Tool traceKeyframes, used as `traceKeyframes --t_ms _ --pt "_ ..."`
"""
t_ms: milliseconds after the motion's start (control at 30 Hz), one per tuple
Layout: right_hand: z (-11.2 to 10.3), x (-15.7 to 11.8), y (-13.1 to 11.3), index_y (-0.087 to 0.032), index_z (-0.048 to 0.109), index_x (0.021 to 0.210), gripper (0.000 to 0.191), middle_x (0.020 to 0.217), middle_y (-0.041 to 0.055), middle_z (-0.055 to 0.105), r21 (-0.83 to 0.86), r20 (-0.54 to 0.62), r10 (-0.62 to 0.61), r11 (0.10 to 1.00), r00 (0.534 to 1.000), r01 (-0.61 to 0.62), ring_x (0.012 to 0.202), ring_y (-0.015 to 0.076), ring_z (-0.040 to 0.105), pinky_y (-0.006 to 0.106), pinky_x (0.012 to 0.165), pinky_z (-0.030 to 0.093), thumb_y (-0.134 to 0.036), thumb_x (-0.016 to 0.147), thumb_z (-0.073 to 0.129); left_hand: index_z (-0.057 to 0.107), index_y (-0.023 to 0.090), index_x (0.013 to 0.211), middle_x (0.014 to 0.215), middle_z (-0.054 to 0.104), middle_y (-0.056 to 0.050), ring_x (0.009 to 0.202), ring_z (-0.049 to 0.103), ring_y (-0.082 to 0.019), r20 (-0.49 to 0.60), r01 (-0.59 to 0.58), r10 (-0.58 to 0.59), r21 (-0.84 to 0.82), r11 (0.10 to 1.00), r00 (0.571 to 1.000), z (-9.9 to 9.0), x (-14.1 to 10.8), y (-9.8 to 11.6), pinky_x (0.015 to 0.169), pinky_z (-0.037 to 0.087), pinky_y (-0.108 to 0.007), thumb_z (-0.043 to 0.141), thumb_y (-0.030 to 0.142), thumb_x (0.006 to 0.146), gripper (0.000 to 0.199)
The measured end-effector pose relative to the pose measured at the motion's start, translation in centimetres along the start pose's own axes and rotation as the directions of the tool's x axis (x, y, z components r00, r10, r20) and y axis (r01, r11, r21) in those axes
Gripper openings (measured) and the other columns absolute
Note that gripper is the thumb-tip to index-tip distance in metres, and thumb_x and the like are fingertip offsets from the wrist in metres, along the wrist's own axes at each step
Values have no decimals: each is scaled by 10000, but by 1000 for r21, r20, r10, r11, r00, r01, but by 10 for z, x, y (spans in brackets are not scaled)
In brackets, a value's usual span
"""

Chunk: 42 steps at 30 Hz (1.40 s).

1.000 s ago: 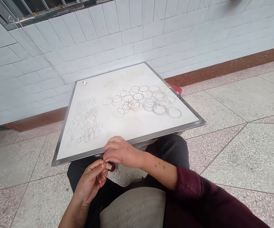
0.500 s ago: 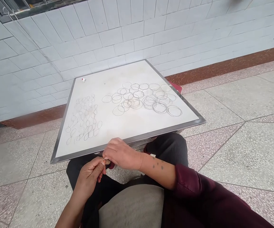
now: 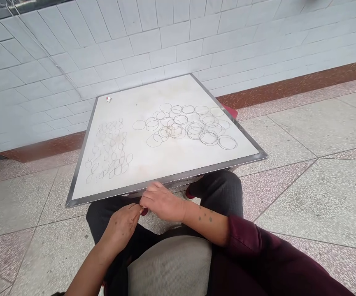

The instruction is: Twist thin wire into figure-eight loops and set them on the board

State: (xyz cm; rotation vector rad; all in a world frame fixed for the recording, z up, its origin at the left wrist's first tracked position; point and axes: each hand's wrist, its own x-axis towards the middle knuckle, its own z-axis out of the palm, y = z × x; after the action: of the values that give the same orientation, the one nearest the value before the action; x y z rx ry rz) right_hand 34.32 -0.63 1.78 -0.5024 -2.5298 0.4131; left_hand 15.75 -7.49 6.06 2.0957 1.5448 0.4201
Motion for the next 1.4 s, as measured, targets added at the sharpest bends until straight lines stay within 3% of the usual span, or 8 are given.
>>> traceKeyframes --t_ms 333,533,700,800,1033,1133,1233,1400 --pt "-5 1 -2 -196 603 934 160 878 46 623 42 -101 15 999 995 -11 860 185 475 335 812 379 -191 1002 458 706 212 842 654 574 6 595 522 -150 -54 108 -128 -281 953 990 -7 3 -12 559 419 -248 490 385 918 287" --pt "-2 5 -10 -194 598 925 143 868 64 626 195 -152 199 966 968 -168 859 205 504 340 778 427 -211 988 471 718 187 938 699 594 2 545 502 -128 -25 239 -316 -600 763 948 -16 0 -5 511 438 -242 601 432 819 296" --pt "0 8 -18 -211 593 906 117 845 23 622 524 -45 494 752 869 -401 805 175 542 308 739 423 -228 966 494 727 188 954 750 658 -11 589 571 -135 -116 224 -409 -688 691 905 -13 3 -10 575 493 -263 639 441 786 316" --pt "2 8 -19 -212 597 916 125 819 1 617 636 43 563 622 826 -457 768 156 552 287 714 414 -260 963 492 724 177 967 764 686 -23 611 597 -144 -110 220 -420 -719 659 901 -12 6 -12 594 515 -275 652 439 775 332" --pt "10 7 -17 -216 607 902 111 866 26 615 530 -49 517 739 855 -416 831 177 552 313 769 419 -219 938 502 722 172 969 764 712 -26 625 634 -151 -92 210 -427 -767 607 900 -9 9 -12 643 552 -304 667 417 774 318" --pt "11 7 -17 -221 608 904 108 868 25 614 534 -49 506 742 861 -406 838 177 553 315 776 421 -219 934 504 726 173 961 759 717 -26 626 644 -153 -85 211 -430 -777 593 899 -10 9 -13 652 557 -309 671 417 775 312" --pt "11 8 -18 -222 604 890 84 824 5 603 644 1 557 635 830 -427 781 160 552 297 736 428 -267 918 539 729 172 962 757 715 -26 630 648 -152 -86 209 -433 -781 588 897 -12 12 -11 661 559 -310 666 425 784 315" --pt "13 9 -21 -209 582 924 211 809 -13 599 843 157 660 299 735 -448 657 124 554 268 651 439 -419 899 575 687 190 1081 847 722 -22 737 674 -162 -133 149 -467 -842 519 874 -6 16 -3 757 558 -323 732 414 755 398"
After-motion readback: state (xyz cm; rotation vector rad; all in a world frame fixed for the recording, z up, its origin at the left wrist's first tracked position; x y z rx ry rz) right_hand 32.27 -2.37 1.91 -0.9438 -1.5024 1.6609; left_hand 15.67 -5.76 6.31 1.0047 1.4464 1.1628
